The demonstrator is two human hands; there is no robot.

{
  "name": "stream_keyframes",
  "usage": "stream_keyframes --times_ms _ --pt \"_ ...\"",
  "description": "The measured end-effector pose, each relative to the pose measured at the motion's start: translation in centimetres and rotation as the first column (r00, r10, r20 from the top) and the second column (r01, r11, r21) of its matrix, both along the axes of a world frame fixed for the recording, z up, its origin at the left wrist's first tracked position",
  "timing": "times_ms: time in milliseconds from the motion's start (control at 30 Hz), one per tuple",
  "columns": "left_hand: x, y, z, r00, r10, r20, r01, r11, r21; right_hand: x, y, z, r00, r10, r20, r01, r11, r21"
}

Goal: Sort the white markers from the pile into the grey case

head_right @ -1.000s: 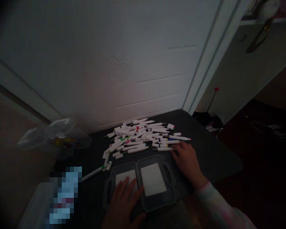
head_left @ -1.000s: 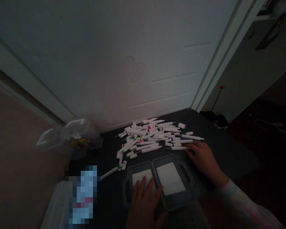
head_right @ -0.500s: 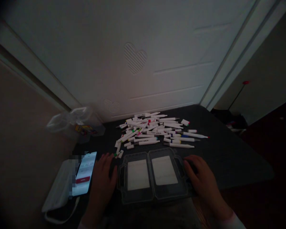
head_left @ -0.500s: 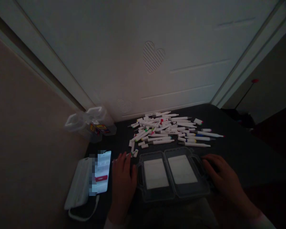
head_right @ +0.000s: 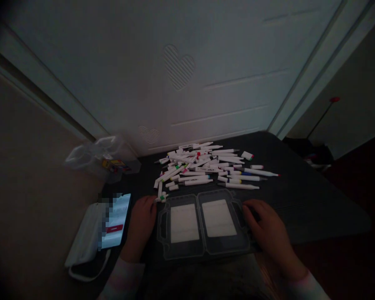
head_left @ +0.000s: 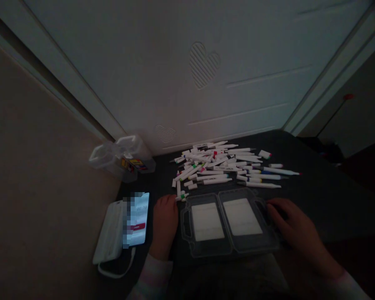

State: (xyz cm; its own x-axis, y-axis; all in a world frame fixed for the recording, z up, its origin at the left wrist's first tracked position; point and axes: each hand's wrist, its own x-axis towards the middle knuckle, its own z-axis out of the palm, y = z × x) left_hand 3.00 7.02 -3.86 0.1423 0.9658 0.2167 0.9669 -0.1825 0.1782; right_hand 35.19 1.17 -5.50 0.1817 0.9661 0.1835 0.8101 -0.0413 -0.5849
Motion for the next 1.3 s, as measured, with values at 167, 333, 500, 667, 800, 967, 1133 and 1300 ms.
stream_keyframes --times_ms 167,333,500,667,800,967,1133,1300 --pt "0.5 0.4 0.0 0.996 -0.001 0.092 0.004 1.000 -0.026 0.0 0.1 0.0 1.000 -0.002 0.002 0.002 1.000 -0.013" --pt "0.2 0.4 0.2 0.962 0.061 0.265 -0.058 0.998 -0.021 0.0 0.1 -0.3 1.000 -0.002 0.010 0.003 1.000 -0.024" --pt "0.6 0.8 2.1 0.326 0.277 0.904 0.068 0.947 -0.315 -0.1 0.4 -0.3 0.999 0.013 0.045 -0.012 0.999 -0.030" --pt "1.3 1.4 3.7 -0.214 0.400 0.891 0.393 0.871 -0.296 -0.4 0.6 -0.1 0.998 0.014 0.056 -0.011 0.999 -0.049" --pt "1.4 1.6 3.9 -0.269 0.410 0.872 0.482 0.841 -0.247 -0.5 0.6 0.1 0.998 0.024 0.055 -0.022 0.999 -0.050" --pt "0.5 2.9 4.4 -0.341 0.314 0.886 0.330 0.922 -0.200 -0.6 0.6 0.3 0.997 0.020 0.071 -0.016 0.998 -0.053" --pt "-0.1 4.9 4.3 -0.273 0.225 0.935 -0.012 0.971 -0.237 -0.7 0.7 0.6 0.998 -0.001 0.057 0.005 0.997 -0.082" --pt "0.4 5.5 2.8 -0.192 0.246 0.950 -0.104 0.957 -0.269 -0.8 0.7 0.8 0.999 -0.023 0.025 0.025 0.994 -0.105"
